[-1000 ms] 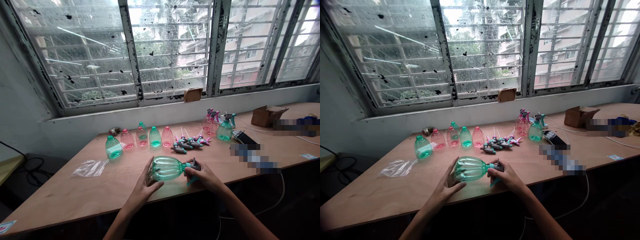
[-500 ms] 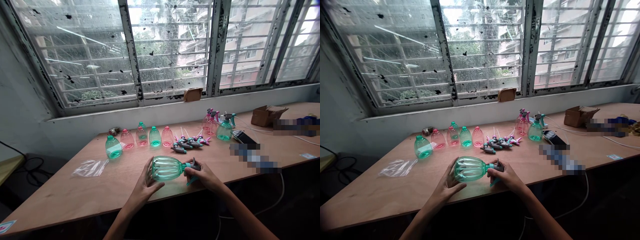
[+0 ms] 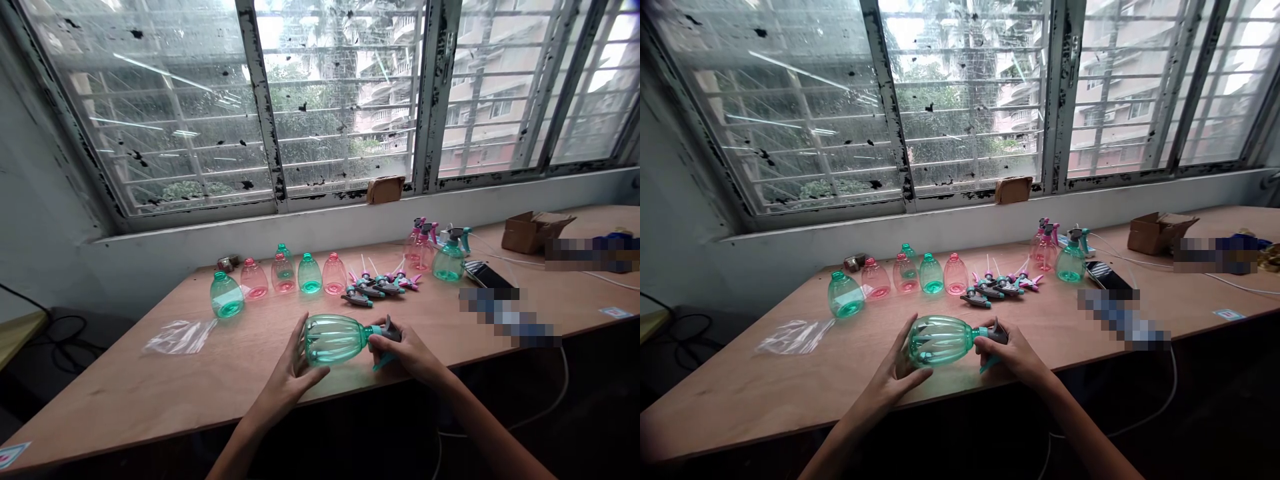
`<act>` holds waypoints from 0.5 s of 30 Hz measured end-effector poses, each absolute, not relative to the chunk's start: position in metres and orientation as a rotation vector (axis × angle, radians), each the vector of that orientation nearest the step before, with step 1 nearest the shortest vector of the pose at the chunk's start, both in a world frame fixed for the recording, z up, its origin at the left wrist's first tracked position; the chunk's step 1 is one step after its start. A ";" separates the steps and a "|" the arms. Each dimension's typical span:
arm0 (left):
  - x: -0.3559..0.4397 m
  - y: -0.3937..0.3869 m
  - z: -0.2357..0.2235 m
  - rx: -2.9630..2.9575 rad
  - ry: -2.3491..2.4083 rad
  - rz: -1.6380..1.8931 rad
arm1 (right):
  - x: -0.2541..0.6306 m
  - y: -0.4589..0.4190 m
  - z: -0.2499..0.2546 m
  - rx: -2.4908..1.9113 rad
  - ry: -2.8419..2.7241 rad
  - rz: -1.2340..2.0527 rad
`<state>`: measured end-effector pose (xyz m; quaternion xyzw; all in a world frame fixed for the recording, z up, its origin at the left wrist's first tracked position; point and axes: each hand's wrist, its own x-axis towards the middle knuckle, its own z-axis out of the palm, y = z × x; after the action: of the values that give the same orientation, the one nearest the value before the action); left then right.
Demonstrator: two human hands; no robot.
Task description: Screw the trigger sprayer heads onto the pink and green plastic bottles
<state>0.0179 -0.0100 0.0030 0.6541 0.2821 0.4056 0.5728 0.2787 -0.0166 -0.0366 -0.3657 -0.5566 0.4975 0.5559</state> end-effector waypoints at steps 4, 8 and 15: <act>0.016 -0.009 0.005 1.550 0.751 0.967 | 0.278 -0.020 -0.032 -0.887 -1.352 1.153; 0.016 -0.006 0.006 1.554 0.797 0.951 | 0.278 -0.020 -0.032 -0.895 -1.356 1.146; 0.017 -0.009 0.001 1.485 0.663 0.960 | 0.280 -0.015 -0.039 -0.853 -1.313 1.154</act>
<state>0.0173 -0.0090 0.0008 0.6369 0.2842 0.4118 0.5865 0.2797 -0.0154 -0.0392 -0.3624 -0.5578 0.4901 0.5633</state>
